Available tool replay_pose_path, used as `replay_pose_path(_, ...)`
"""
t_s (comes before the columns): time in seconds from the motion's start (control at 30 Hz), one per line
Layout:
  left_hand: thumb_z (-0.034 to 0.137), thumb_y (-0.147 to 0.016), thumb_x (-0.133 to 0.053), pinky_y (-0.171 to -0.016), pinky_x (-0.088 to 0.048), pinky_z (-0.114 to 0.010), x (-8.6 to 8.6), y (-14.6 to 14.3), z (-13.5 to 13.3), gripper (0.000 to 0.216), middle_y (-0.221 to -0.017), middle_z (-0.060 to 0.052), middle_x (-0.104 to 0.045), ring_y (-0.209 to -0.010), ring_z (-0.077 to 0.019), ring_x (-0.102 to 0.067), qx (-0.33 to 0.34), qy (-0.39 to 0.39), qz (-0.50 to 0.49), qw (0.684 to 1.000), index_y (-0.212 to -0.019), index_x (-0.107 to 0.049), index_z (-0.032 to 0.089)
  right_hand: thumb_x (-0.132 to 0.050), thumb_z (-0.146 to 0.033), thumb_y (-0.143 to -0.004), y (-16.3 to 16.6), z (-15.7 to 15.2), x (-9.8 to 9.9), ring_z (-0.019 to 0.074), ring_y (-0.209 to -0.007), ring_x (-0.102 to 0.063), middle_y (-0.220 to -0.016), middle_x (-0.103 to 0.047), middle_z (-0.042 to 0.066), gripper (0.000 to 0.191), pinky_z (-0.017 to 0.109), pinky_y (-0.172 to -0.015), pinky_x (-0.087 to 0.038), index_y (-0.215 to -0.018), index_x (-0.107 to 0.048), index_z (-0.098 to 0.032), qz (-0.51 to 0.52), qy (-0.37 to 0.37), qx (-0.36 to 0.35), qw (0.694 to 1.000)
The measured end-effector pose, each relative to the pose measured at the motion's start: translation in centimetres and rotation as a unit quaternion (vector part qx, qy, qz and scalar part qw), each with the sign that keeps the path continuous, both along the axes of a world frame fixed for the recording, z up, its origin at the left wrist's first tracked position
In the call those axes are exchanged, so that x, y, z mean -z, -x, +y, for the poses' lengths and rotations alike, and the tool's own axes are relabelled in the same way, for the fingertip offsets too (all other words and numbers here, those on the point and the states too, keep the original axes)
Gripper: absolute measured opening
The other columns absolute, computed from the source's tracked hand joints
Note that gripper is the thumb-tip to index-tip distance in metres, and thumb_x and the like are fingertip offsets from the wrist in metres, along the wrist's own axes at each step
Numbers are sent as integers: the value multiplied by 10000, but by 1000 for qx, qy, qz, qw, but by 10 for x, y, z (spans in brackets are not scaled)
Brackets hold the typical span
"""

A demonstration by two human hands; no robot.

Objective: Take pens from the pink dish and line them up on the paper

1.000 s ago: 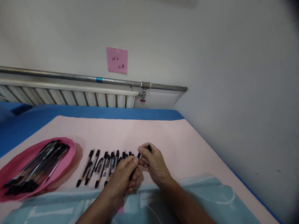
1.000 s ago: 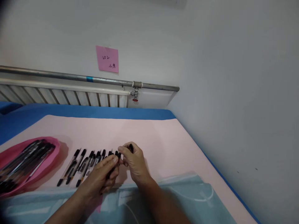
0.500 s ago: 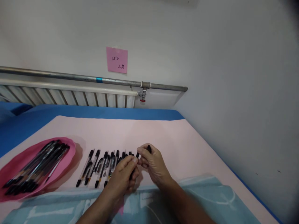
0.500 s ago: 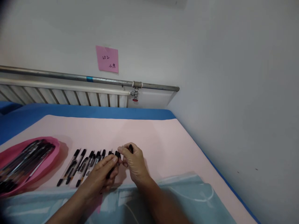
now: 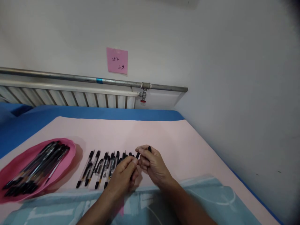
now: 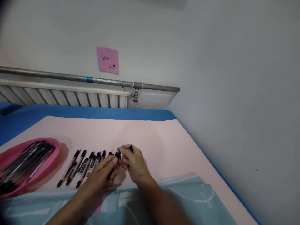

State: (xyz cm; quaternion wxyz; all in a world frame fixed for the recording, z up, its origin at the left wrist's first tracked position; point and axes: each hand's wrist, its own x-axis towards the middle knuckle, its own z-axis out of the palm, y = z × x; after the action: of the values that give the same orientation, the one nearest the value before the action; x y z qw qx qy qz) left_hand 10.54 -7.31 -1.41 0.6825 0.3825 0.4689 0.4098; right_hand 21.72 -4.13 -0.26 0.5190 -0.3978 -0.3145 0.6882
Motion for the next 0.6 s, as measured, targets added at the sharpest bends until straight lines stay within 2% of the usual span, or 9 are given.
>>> replay_pose_path(0.1, 504, -770, -470, -294, -146, -128, 1, 1, 2, 308, -423, 105, -367, -282, -9, -199, -1, -8, 3, 1000, -739, -479, 198, -664, -294, -666, 1, -1, 0, 9, -375, -227, -550, -440, -73, 205, 177, -360, -173, -793, -573, -161, 1, 0, -9, 1000)
replay_pose_path(0.23, 491, -772, -481, -307, -158, -134, 1, 2, 3, 305, -423, 101, -371, -293, -15, -234, -3, -37, 13, 999, -701, -467, 195, -702, -273, -625, 3, -2, 1, 17, -371, -252, -494, -387, -93, 221, 176, -362, -196, -667, -508, -175, -27, -9, 31, 999)
replay_pose_path(0.43, 440, -793, -470, -319, -173, -146, 5, 4, 4, 266, -429, 92, -377, -307, -26, -264, 3, -57, 36, 998, -698, -477, 191, -668, -306, -658, 2, -1, 1, 18, -364, -212, -476, -377, -96, 199, 181, -357, -176, -762, -569, -167, -18, -1, 0, 1000)
replay_pose_path(0.6, 429, -793, -474, -329, -197, -150, 10, 3, 3, 272, -444, 83, -384, -322, -28, -292, -5, -71, 26, 997, -665, -459, 189, -709, -262, -611, 5, -2, 2, 14, -361, -247, -501, -414, -94, 232, 179, -358, -194, -654, -497, -179, -13, 1, 35, 999)
